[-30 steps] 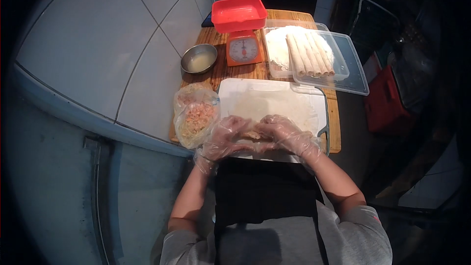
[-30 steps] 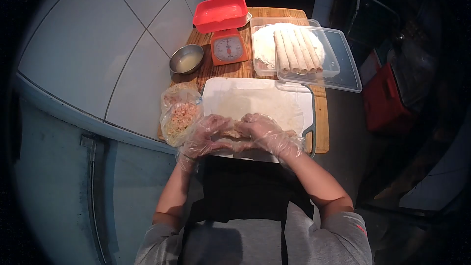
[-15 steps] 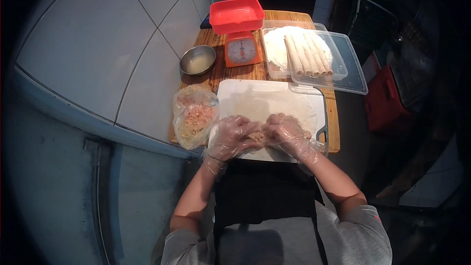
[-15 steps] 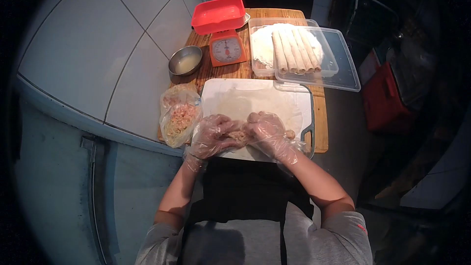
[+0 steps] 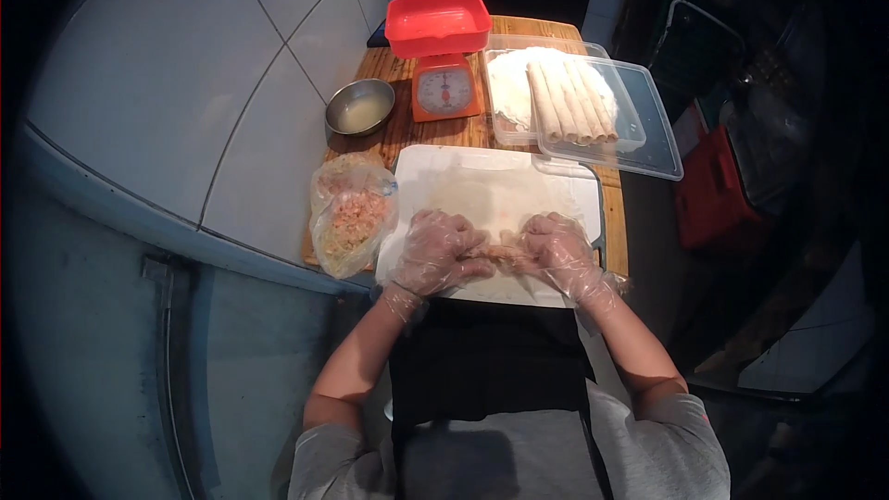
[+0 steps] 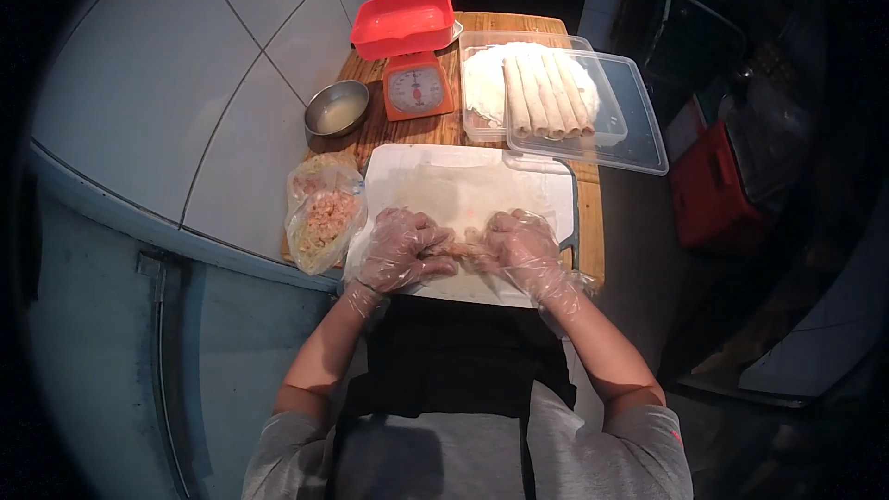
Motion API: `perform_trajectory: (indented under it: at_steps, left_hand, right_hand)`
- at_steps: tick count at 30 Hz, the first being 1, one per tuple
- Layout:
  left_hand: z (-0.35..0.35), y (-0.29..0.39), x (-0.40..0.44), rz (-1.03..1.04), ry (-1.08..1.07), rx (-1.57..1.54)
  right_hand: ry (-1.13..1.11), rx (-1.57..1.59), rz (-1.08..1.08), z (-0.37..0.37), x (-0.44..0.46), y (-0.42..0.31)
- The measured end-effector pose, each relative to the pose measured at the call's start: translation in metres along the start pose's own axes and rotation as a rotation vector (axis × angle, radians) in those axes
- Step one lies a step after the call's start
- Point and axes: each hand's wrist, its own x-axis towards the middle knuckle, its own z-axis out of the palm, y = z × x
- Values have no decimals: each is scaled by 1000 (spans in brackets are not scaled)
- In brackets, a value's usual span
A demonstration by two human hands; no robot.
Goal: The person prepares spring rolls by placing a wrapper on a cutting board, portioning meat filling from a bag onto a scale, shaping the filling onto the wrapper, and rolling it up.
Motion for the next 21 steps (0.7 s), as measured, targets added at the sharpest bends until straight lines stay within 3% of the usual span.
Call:
perform_trajectory:
  at_steps: [3, 6, 9, 12, 18, 21]
  left_hand:
    - [-5, 12, 5, -77, -33, -2]
    - [1, 24, 10, -22, 48, -23]
    - [12, 25, 17, -13, -30, -15]
    - [23, 27, 23, 24, -61, 52]
    - [42, 28, 27, 80, 41, 39]
    - [55, 29, 29, 124, 62, 27]
  right_hand:
    - [17, 73, 4, 2, -10, 11]
    - [128, 140, -5, -1, -15, 12]
    - [14, 204, 127, -4, -21, 16]
    - [123, 286, 78, -8, -21, 13]
    - [50, 290, 130, -8, -30, 25]
    - [147, 295, 70, -10, -30, 26]
